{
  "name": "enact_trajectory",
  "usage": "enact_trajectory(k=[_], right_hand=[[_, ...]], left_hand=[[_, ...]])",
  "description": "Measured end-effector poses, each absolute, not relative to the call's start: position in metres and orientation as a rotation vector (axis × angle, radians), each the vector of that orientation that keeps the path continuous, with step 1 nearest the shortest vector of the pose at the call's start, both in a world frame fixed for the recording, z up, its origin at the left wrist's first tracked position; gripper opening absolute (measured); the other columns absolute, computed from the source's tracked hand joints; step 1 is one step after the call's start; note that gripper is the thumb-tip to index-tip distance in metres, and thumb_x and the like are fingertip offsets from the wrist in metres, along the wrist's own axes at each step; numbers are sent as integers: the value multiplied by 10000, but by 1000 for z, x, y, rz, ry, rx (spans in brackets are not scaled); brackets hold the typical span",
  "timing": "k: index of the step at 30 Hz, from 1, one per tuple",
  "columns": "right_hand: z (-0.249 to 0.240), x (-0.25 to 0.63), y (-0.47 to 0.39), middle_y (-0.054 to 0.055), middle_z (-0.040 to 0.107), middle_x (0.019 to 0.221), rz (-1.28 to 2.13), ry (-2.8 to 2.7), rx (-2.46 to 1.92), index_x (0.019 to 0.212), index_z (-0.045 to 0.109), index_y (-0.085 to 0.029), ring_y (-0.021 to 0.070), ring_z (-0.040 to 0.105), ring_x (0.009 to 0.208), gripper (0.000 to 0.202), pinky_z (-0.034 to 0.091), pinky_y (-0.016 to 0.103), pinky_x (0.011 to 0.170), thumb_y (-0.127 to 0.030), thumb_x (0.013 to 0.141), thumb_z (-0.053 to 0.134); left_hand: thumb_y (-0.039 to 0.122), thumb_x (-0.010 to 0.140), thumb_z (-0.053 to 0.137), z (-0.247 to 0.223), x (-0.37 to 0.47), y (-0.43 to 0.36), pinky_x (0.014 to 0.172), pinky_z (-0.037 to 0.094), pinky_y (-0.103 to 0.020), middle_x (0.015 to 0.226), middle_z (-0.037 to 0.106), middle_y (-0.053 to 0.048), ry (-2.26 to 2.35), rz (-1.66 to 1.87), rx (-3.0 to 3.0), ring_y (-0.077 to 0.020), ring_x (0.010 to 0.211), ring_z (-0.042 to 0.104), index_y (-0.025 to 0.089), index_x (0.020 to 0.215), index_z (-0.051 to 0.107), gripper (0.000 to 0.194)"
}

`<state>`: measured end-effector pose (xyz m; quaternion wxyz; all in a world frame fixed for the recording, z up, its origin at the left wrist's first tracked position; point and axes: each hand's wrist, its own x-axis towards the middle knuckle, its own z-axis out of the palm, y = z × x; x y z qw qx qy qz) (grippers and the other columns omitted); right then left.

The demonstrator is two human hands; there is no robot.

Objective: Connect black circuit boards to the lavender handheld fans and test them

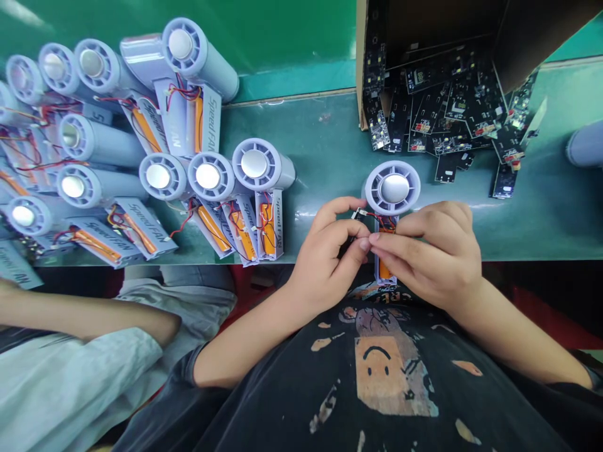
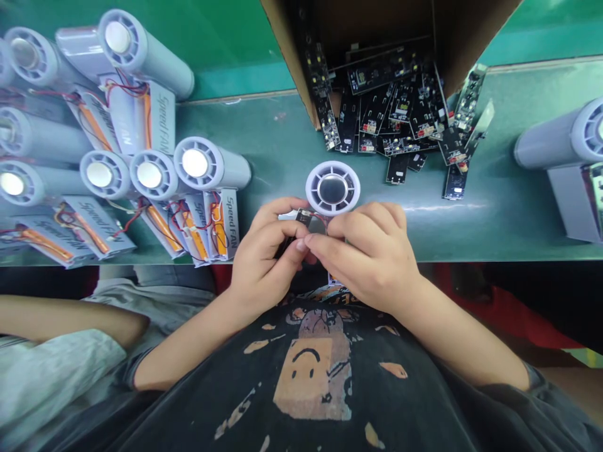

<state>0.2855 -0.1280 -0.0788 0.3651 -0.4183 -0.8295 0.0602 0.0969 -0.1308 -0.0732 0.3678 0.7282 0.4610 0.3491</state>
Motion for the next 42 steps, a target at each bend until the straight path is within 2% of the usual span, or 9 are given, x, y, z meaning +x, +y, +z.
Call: enact_trajectory(k=[3, 7, 10, 12, 17, 22, 28, 34, 42], right_hand=[[-83, 285, -128, -25, 698, 768, 115, -2130, -1023, 899, 717, -282, 161, 567, 747, 99, 402, 352, 727, -197, 895, 667], [-81, 285, -126, -20, 698, 764, 189, -2113, -1085, 871, 707, -278, 160, 569, 725, 116, 415, 350, 724, -218, 926, 625], [-75, 284, -126, -1, 699, 786, 221, -2095, -1209, 857, 709, -272, 170, 569, 726, 149, 416, 354, 722, -264, 950, 593], [-72, 282, -126, 16, 700, 786, 165, -2099, -1263, 856, 717, -260, 179, 573, 735, 152, 403, 364, 723, -265, 948, 596], [-74, 278, -127, 12, 693, 766, -29, -2101, -1278, 844, 722, -236, 170, 551, 716, 128, 355, 373, 723, -253, 931, 629], [-76, 277, -127, 0, 679, 733, -66, -2076, -1261, 826, 720, -241, 165, 533, 699, 149, 331, 375, 711, -282, 936, 629], [-73, 280, -124, -2, 696, 728, -1, -2114, -1263, 795, 719, -252, 176, 549, 710, 164, 332, 387, 709, -289, 933, 638], [-72, 286, -121, -15, 717, 751, 9, -2159, -1226, 834, 718, -273, 179, 567, 737, 113, 351, 388, 694, -302, 925, 658], [-66, 290, -115, -9, 713, 747, 118, -2205, -1195, 817, 722, -271, 179, 576, 744, 165, 371, 376, 700, -301, 945, 622]], left_hand=[[179, 970, 544, -74, 97, -132, 871, 586, -375, 748, 635, -40, 1161, 857, 1714, -248, 1248, 559, 221, 812, 590, 170], [226, 965, 571, -80, 97, -138, 627, 598, -273, 1154, 624, -66, 1134, 930, 1505, -138, 804, 680, 223, 974, 582, 15], [228, 968, 567, -86, 98, -142, 550, 573, -232, 1306, 554, -70, 1105, 1004, 1430, -39, 572, 597, 273, 1220, 499, 264], [235, 978, 546, -87, 99, -143, 562, 575, -228, 1293, 566, -72, 1120, 997, 1457, -60, 628, 621, 273, 1249, 496, 278], [191, 969, 535, -85, 99, -141, 695, 611, -282, 1264, 583, -102, 1134, 1027, 1653, -210, 1092, 637, 223, 1220, 541, 253], [133, 967, 518, -84, 98, -141, 818, 617, -347, 1268, 595, -95, 1117, 1035, 1794, -224, 1203, 593, 211, 1234, 541, 279], [112, 959, 513, -90, 100, -143, 718, 618, -294, 1255, 582, -97, 1101, 1078, 1712, -216, 1137, 623, 226, 1235, 552, 301], [122, 977, 498, -92, 104, -146, 552, 574, -205, 1243, 541, -70, 1030, 1093, 1523, -24, 602, 579, 241, 1227, 553, 282], [90, 961, 516, -94, 106, -148, 577, 598, -203, 1238, 553, -75, 995, 1145, 1553, -55, 699, 611, 233, 1238, 571, 317]])
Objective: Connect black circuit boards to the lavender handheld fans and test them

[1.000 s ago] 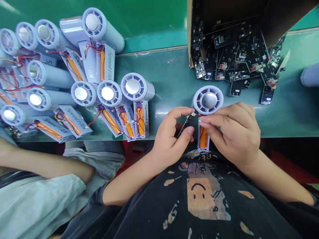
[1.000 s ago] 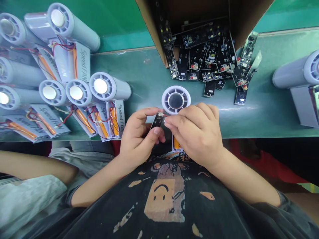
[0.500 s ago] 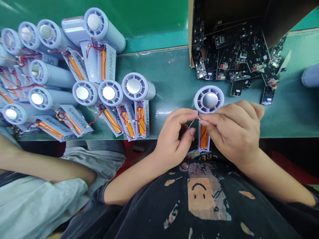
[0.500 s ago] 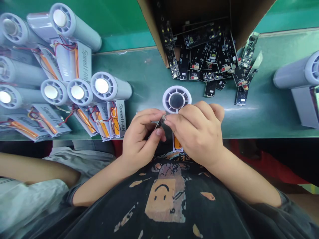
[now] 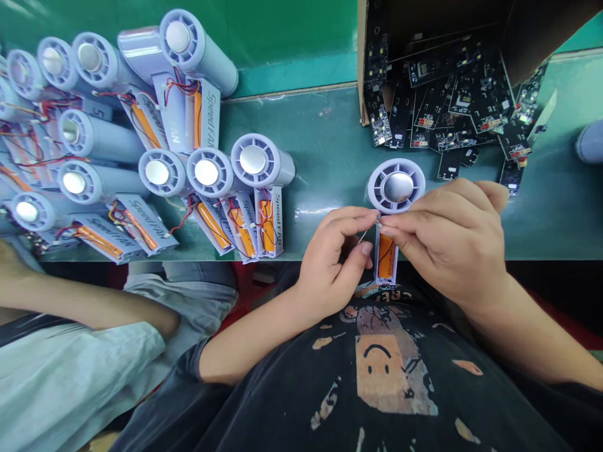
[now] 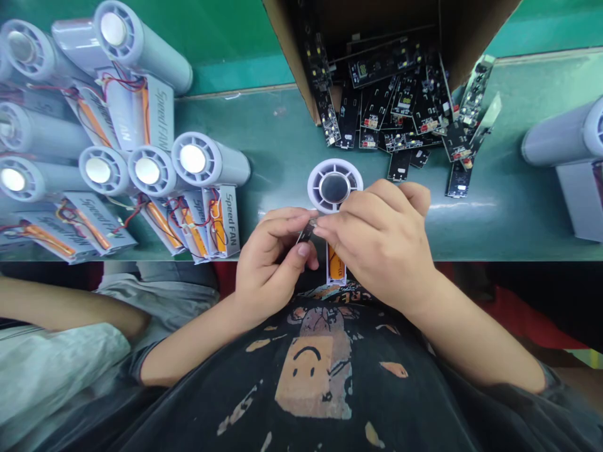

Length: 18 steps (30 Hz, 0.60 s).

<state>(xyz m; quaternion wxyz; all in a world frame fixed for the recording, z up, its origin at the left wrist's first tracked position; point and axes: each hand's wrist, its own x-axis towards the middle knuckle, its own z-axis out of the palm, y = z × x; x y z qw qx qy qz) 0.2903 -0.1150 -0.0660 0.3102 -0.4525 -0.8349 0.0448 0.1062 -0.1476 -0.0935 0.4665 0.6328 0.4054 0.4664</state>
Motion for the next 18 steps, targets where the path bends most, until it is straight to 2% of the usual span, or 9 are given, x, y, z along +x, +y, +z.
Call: enact_trajectory(k=[9, 15, 18], right_hand=[[-63, 298, -107, -24, 691, 731, 443, -2210, -1147, 766, 723, -263, 158, 598, 739, 196, 366, 356, 718, -316, 933, 634], [-68, 295, -111, -24, 706, 754, 125, -2181, -1097, 836, 719, -277, 175, 581, 744, 88, 344, 373, 721, -273, 910, 671], [-74, 293, -114, -27, 711, 763, 89, -2126, -1108, 880, 713, -283, 172, 583, 745, 40, 356, 366, 736, -274, 904, 682]], left_hand=[[60, 940, 550, -92, 104, -148, 574, 595, -185, 1202, 591, -71, 951, 1173, 1582, -36, 661, 625, 203, 1210, 621, 314], [135, 973, 541, -92, 106, -148, 538, 568, -176, 1227, 568, -60, 977, 1131, 1387, -23, 616, 629, 242, 1202, 605, 261], [130, 986, 505, -92, 106, -147, 527, 561, -168, 1246, 551, -51, 981, 1110, 1387, -12, 594, 621, 270, 1226, 563, 283]])
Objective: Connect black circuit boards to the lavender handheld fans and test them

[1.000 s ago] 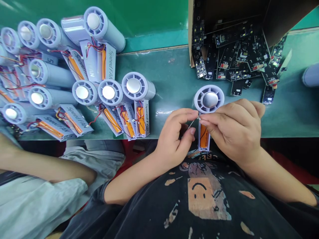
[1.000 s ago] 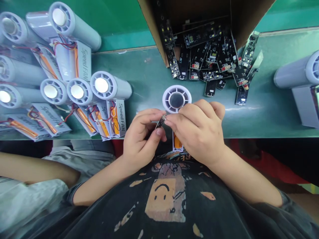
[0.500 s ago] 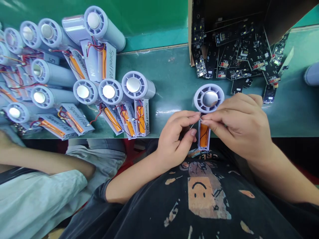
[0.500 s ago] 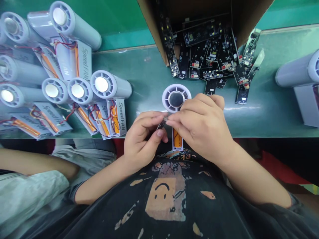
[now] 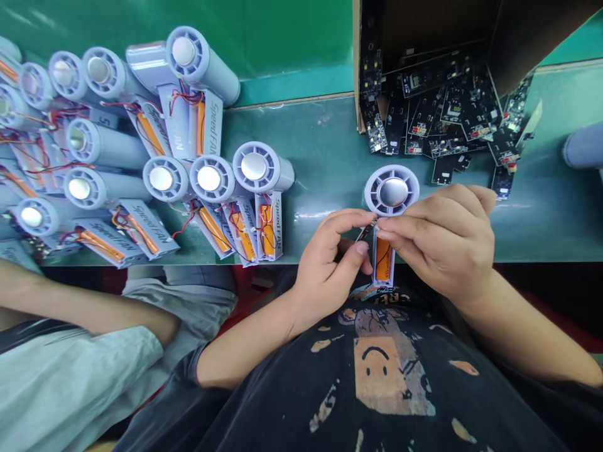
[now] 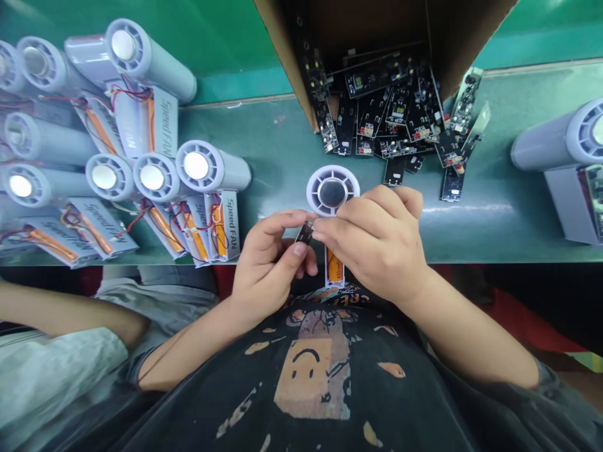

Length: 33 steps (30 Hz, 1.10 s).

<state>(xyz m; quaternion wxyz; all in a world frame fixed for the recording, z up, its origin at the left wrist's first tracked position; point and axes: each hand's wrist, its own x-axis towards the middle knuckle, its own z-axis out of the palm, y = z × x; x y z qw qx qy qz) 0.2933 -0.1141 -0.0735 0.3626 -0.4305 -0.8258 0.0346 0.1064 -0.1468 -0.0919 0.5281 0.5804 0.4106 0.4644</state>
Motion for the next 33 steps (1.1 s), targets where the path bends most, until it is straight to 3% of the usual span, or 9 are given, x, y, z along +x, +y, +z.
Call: enact_trajectory(k=[3, 5, 8, 11, 19, 24, 30, 33], right_hand=[[-80, 293, -116, -20, 702, 760, 187, -2069, -1081, 860, 707, -264, 164, 571, 735, 84, 361, 357, 738, -309, 917, 665], [-83, 293, -117, -16, 692, 753, 251, -2088, -1050, 833, 705, -252, 163, 563, 742, 143, 363, 354, 743, -320, 937, 633], [-85, 294, -116, -9, 685, 754, 301, -2123, -1037, 824, 715, -250, 168, 569, 768, 185, 364, 359, 754, -329, 951, 606], [-85, 295, -115, -14, 681, 761, 346, -2144, -1036, 843, 731, -267, 164, 577, 776, 176, 359, 356, 753, -338, 948, 609], [-84, 290, -120, -7, 704, 791, 358, -2036, -1159, 881, 727, -280, 173, 581, 766, 93, 380, 363, 759, -269, 919, 643], [-88, 287, -122, -10, 700, 781, 336, -2020, -1136, 857, 725, -272, 174, 573, 790, 131, 361, 359, 761, -308, 936, 627], [-88, 292, -121, -12, 693, 773, 411, -2078, -1160, 852, 735, -276, 170, 569, 784, 179, 341, 358, 749, -322, 952, 594], [-87, 292, -122, -9, 693, 783, 458, -2057, -1151, 868, 737, -282, 175, 581, 798, 146, 358, 368, 761, -319, 939, 614]], left_hand=[[125, 999, 466, -90, 104, -143, 534, 565, -170, 1284, 531, -53, 1015, 1073, 1506, -6, 594, 608, 267, 1190, 554, 254], [124, 988, 490, -87, 101, -140, 579, 585, -193, 1305, 534, -64, 1065, 1030, 1683, -53, 716, 645, 249, 1131, 577, 209], [110, 949, 555, -82, 97, -134, 787, 618, -308, 1307, 563, -72, 1110, 1012, 1990, -178, 1076, 634, 238, 1053, 603, 172], [127, 935, 581, -81, 96, -131, 977, 557, -426, 1307, 584, -62, 1136, 1048, 2177, -220, 1222, 563, 243, 993, 610, 133], [146, 957, 539, -80, 101, -132, 984, 543, -406, 1228, 644, -70, 1195, 1020, 2139, -214, 1220, 570, 224, 937, 565, 85], [120, 937, 571, -83, 101, -131, 985, 546, -423, 1255, 607, -72, 1173, 1090, 2180, -214, 1209, 575, 234, 1048, 583, 160], [125, 950, 552, -89, 99, -131, 692, 585, -270, 1349, 540, -39, 1094, 1120, 2213, -112, 827, 646, 272, 1052, 608, 187], [131, 949, 558, -87, 99, -129, 738, 593, -285, 1322, 564, -51, 1119, 1113, 2235, -142, 909, 653, 247, 1008, 606, 139]])
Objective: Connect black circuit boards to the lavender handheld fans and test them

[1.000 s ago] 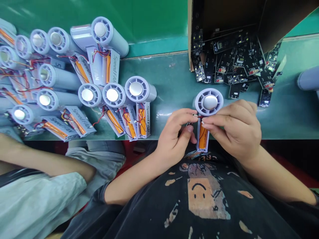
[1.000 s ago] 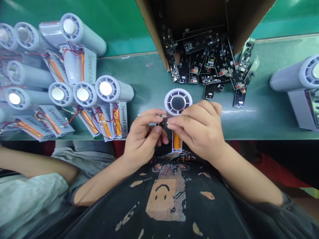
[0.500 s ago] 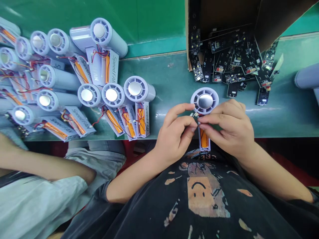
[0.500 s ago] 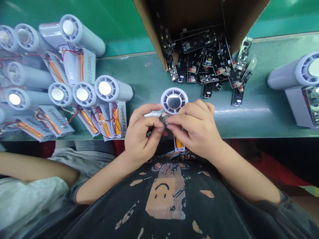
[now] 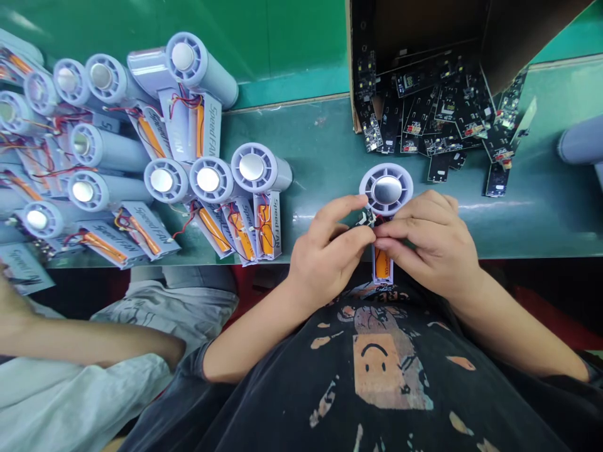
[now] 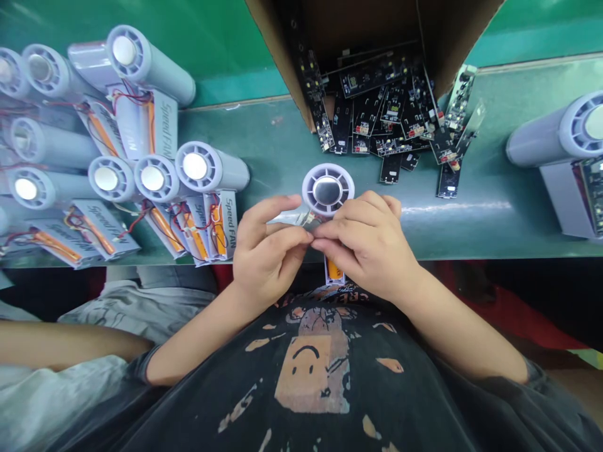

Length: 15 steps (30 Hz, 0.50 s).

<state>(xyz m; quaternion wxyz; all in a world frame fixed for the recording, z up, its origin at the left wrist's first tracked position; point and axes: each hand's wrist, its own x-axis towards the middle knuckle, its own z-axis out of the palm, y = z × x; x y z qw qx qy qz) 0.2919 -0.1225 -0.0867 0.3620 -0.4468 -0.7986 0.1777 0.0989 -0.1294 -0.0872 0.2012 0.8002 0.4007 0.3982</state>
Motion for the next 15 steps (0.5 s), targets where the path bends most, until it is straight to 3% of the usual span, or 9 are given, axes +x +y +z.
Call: enact_trajectory(k=[5, 8, 11, 13, 15], right_hand=[[-85, 286, -125, -18, 694, 758, 323, -1981, -1192, 820, 714, -285, 177, 574, 772, 105, 360, 384, 755, -270, 904, 651], [-84, 282, -126, -8, 680, 739, 191, -1964, -1217, 775, 690, -267, 183, 568, 755, 138, 357, 389, 738, -258, 900, 631], [-82, 281, -125, 1, 672, 726, 66, -1974, -1229, 778, 690, -266, 194, 565, 752, 116, 352, 399, 741, -254, 884, 647], [-80, 281, -124, 3, 672, 731, 9, -1990, -1241, 785, 695, -272, 198, 564, 758, 108, 343, 408, 750, -256, 883, 654], [-79, 282, -124, 6, 670, 741, -2, -2010, -1261, 785, 702, -277, 200, 564, 766, 125, 334, 414, 753, -257, 894, 643]], left_hand=[[121, 934, 581, -85, 101, -129, 965, 571, -419, 1268, 602, -61, 1174, 1063, 2163, -226, 1198, 584, 239, 1001, 591, 135], [132, 947, 561, -89, 103, -134, 775, 626, -331, 1272, 589, -67, 1150, 1115, 1892, -208, 1123, 629, 261, 1178, 539, 265], [156, 968, 530, -91, 104, -137, 561, 586, -216, 1253, 581, -78, 1132, 1103, 1680, -160, 956, 674, 253, 1253, 501, 303], [165, 972, 529, -88, 104, -137, 558, 583, -208, 1230, 593, -75, 1141, 1063, 1718, -153, 943, 677, 233, 1206, 540, 244], [157, 970, 531, -85, 103, -135, 653, 617, -258, 1208, 619, -70, 1155, 1047, 1817, -178, 1031, 669, 224, 1179, 560, 221]])
